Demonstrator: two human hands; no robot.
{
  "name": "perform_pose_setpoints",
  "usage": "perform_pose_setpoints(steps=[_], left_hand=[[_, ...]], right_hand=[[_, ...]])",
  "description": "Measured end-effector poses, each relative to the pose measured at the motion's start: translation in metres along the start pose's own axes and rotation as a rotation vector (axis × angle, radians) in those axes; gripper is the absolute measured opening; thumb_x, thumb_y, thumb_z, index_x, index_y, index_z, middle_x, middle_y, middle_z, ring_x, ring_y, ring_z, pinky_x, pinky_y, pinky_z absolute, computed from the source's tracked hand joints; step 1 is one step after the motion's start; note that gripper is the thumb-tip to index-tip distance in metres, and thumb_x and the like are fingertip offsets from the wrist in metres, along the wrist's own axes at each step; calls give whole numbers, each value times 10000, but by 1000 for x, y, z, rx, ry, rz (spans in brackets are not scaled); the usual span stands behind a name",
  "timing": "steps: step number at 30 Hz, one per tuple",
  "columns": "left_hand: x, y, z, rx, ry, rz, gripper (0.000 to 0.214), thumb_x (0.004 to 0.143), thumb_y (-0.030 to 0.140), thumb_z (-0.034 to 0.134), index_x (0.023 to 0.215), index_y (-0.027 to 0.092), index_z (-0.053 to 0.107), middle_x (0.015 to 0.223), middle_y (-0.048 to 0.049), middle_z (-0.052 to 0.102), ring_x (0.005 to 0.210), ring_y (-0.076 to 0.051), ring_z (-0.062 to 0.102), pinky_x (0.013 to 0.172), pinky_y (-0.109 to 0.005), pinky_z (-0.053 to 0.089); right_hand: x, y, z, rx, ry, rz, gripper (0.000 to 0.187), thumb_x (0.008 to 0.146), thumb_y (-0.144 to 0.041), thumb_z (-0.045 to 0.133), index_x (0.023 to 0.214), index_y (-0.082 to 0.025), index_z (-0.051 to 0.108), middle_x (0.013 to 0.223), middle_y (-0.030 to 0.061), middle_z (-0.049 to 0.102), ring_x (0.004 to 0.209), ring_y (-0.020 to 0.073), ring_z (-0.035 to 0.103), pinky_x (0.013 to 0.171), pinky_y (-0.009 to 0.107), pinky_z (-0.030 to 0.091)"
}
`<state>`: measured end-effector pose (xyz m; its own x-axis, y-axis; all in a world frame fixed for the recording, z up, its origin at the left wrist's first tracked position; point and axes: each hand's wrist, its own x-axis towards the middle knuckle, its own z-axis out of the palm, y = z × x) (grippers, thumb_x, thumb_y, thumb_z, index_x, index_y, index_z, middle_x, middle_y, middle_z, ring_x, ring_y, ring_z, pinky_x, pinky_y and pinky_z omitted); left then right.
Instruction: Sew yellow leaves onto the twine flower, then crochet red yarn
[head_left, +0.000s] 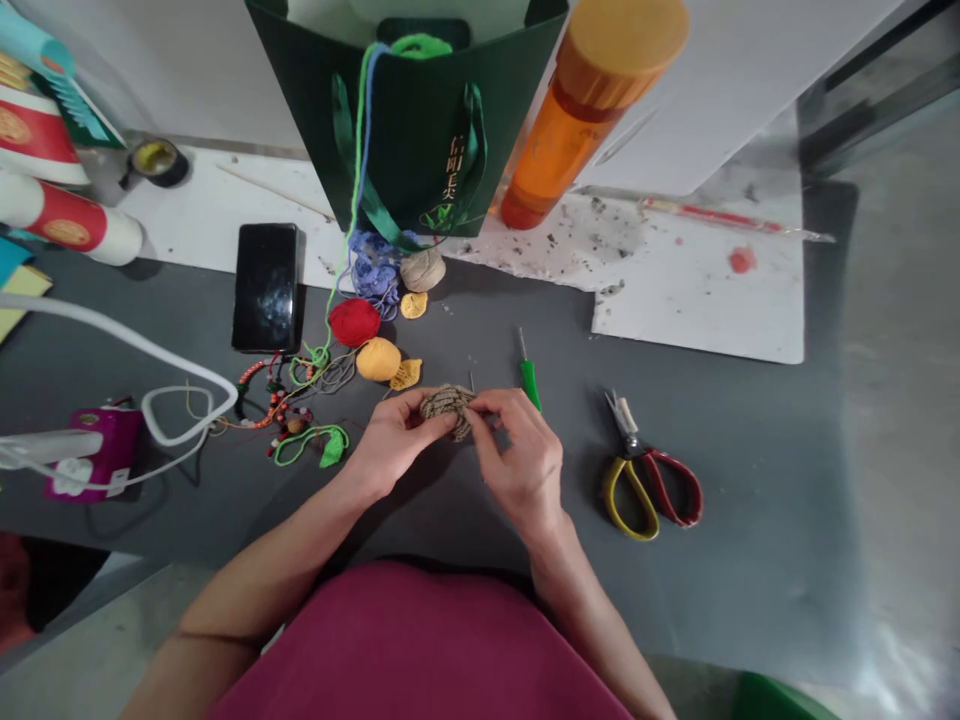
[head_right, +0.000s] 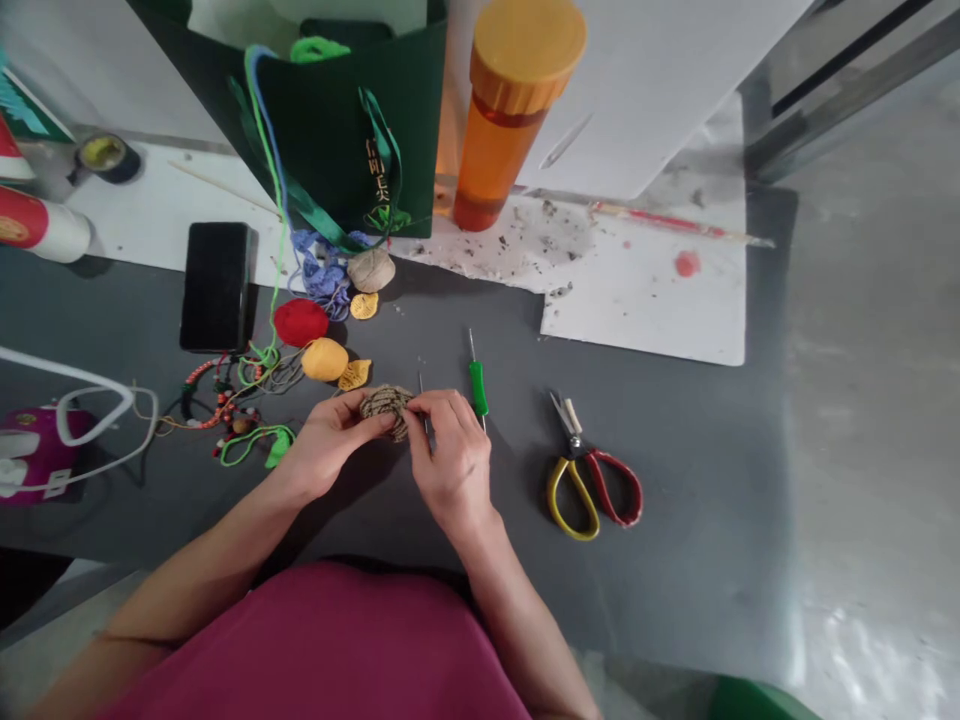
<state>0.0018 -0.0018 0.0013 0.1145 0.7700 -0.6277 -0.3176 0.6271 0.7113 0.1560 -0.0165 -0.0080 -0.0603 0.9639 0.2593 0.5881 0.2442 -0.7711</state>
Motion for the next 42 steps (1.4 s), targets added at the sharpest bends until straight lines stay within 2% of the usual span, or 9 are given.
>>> perform_pose_setpoints(steps=[4,8,13,17,21,28,32,39,42], left_hand=[[0,1,1,2,2,-10,229,629,211,877,819,143,769,767,-8,733,738,-140,645,823,-303,516],[-2,4,0,-20,-17,5,238,631,211,885,833,136,784,762,-14,731,718,-131,625,775,-284,495],[-3,5,-4,-81,-126,5,340,653,258,904,949,130,800,873,-51,771,817,-161,666,886,-321,498],[-1,3,-7,-136,-188,-13,365,642,265,920,962,139,798,927,-57,782,866,-163,677,937,-325,486],[1,1,-8,-144,-204,-5,380,643,255,917,983,139,793,952,-62,784,881,-161,679,952,-323,484],[1,1,-8,-90,-170,10,384,658,233,898,1018,141,800,968,-62,788,870,-162,678,939,-323,493],[1,1,-7,-107,-162,-2,367,653,215,896,1001,144,804,945,-55,789,837,-148,672,919,-314,499],[0,2,-7,-181,-219,-58,348,644,200,901,974,141,806,947,-69,791,859,-157,686,895,-312,511],[0,3,-8,-176,-217,-52,348,643,182,896,976,139,805,948,-67,791,857,-155,688,907,-315,510]], right_hand=[[1,-3,-3,67,-15,26,130,938,-112,596,877,-225,611,837,19,695,763,167,670,676,294,561],[3,-6,-5,100,-19,-27,138,941,-107,599,875,-227,607,846,16,693,798,166,673,719,296,568],[2,-1,-1,97,36,49,111,928,-135,611,865,-223,636,827,10,708,751,154,681,680,276,574],[0,1,0,78,57,113,54,922,-181,634,907,-225,662,828,4,732,713,149,681,688,289,585],[1,0,-3,79,47,97,60,919,-187,645,939,-228,683,854,10,746,722,154,683,696,299,590],[4,-2,-6,122,14,73,90,917,-154,637,884,-222,685,863,27,746,788,166,696,694,286,578],[3,-2,-8,229,-27,181,94,897,-169,639,825,-221,671,823,18,716,761,158,666,711,295,562],[4,4,-11,614,-116,521,114,825,-311,750,799,-210,703,777,12,687,708,138,622,648,263,540],[5,7,-10,667,-131,568,138,788,-328,786,781,-208,719,772,13,694,707,134,629,648,255,548]])
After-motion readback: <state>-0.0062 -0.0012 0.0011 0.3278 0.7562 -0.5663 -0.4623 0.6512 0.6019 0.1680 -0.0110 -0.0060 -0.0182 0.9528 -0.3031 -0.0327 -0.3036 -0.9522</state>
